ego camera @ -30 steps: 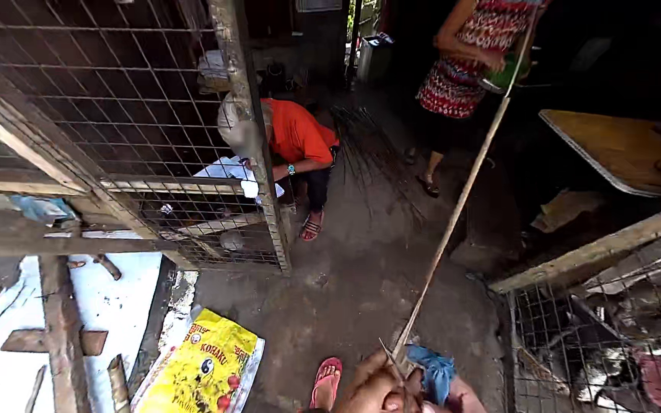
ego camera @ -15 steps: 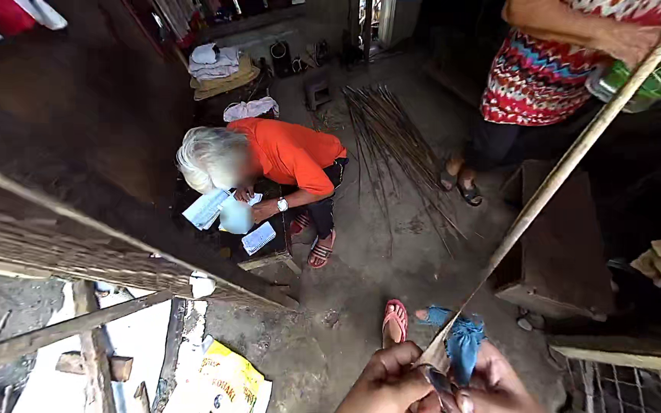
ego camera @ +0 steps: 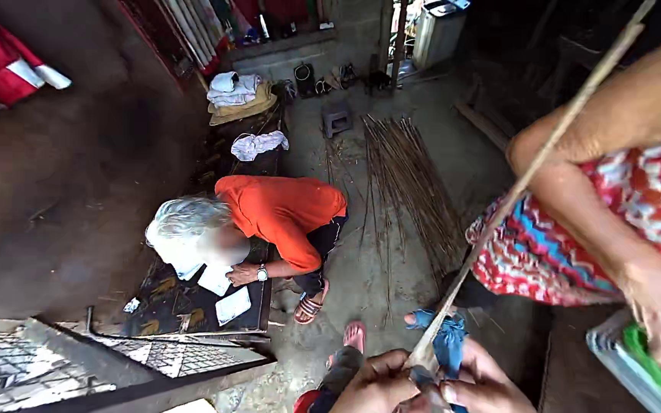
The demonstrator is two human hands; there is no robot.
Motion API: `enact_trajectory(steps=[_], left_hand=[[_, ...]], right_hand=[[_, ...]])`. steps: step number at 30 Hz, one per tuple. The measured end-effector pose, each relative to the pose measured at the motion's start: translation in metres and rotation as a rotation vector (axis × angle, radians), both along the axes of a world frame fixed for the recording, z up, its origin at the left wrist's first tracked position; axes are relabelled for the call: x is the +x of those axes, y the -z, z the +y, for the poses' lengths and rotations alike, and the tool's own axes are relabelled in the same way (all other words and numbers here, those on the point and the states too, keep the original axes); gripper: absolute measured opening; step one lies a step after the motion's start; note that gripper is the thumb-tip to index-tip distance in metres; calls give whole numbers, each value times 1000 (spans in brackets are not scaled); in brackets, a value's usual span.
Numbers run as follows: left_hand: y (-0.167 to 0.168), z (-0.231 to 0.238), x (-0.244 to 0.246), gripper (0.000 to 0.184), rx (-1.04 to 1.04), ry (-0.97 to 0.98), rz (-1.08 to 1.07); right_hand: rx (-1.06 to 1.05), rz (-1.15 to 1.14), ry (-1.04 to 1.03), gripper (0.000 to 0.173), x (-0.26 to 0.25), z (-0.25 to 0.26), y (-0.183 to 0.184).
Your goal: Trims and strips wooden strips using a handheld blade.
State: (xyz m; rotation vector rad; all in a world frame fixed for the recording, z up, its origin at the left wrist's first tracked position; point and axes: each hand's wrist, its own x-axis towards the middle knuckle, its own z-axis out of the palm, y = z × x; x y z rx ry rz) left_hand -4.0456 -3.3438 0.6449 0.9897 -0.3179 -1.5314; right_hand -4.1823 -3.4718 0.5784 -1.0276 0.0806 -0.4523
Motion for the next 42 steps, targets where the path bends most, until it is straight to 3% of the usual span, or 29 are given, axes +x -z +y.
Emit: enact_trajectory(steps=[7,11,15,19,22,25,27,29,31,34,38,42], left_hand=[[29,-114,95,34,-23,-40,151],[34,-200,166,34,-14,-44,149],[31,-276,226,28,25,-19,53],[30,-343,276,27,91,-47,-9],[33,-387,307,22,160,-94,-23],[47,-438,341,22,216,-138,-8],[59,-471,364,26,302,-244,-7],[75,-507,394,24,385,-343,-36],[86,-541,422,21,486,-404,-46],[86,-593,470,18,582,-475,-74],[80,-653,516,17,532,-547,-1],[71,-717,552,17,445,-680,9]], right_hand=[[-46,152,39,45,92,-131,21],[-90,232,158,26,156,-203,16],[-141,335,410,46,205,-261,10],[-357,503,877,30,240,-330,3],[-309,596,1020,19,261,-384,0],[-213,695,915,11,286,-438,11],[-213,918,818,16,321,-469,6],[-466,1214,747,37,358,-512,14],[-835,1337,612,42,380,-567,34],[-961,1238,570,40,416,-656,35],[-1019,1069,602,42,459,-750,19],[-873,916,472,46,506,-812,7]])
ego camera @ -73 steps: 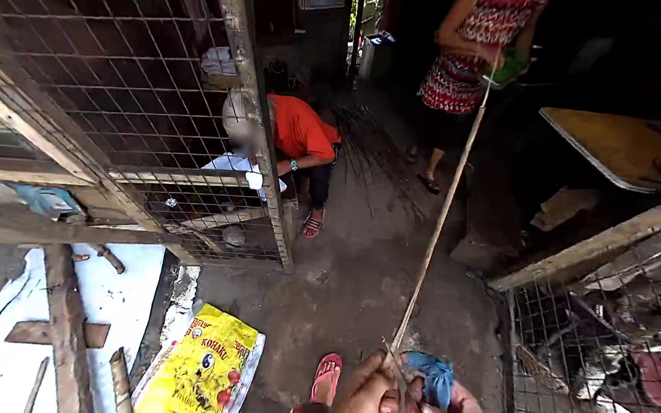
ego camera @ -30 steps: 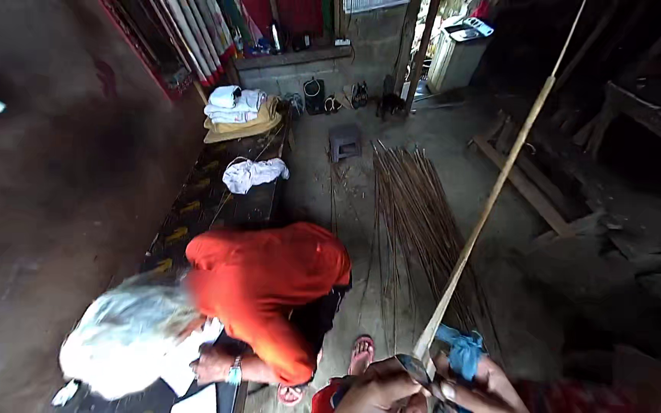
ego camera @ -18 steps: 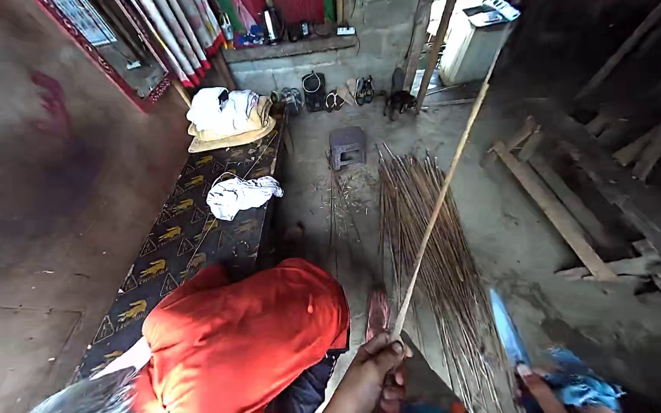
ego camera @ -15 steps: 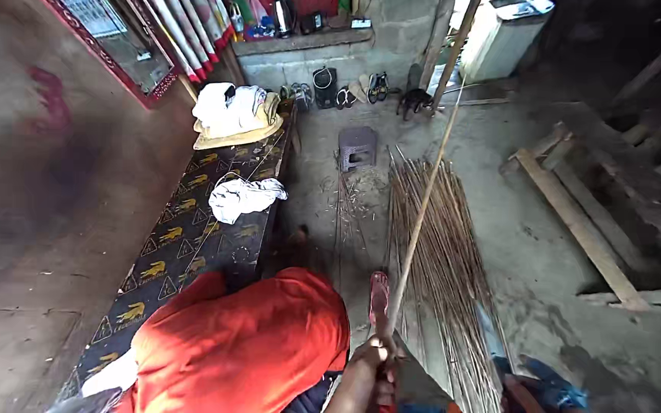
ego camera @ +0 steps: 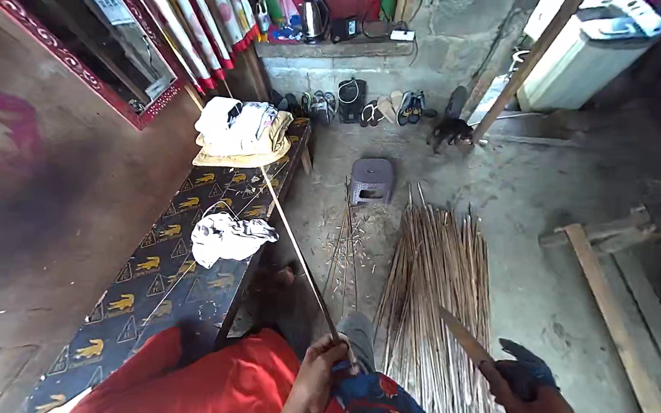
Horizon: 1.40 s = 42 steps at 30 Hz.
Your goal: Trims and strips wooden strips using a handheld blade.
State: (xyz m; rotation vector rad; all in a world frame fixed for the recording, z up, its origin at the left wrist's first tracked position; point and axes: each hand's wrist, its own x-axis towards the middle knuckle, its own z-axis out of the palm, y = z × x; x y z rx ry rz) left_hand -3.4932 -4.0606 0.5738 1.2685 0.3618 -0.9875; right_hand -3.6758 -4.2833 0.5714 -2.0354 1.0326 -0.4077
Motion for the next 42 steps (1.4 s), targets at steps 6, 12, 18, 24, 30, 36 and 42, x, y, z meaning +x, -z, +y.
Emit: enact_trajectory(steps=[6,12,18,24,30,36,42], left_hand=[[-29,-100,72,18,-276,201,-170],[-52,-189,177,11,-430,267,-361],[-89,-261,272,14,-408,-23,-440],[-112,-272,320,10,-318,-356,-418],[-116,-277,339,19,-348,-652,-294],[-97,-289,375,19,-394,-1024,-354],[-54,-322,445,11,-197,-1415,-413]], right_hand=[[709,-415,-410,19,126,-57,-27],[1104,-529,-1037,40,295,-168,-29],[1176,-419,-1306,52,433,-249,-43],[1352,-302,-1404,52,543,-246,-71],[1600,-48,-1579,65,635,-214,-68],[1607,259,-1825,49,719,-185,-61],[1450,666,-2262,70,825,-131,-24]])
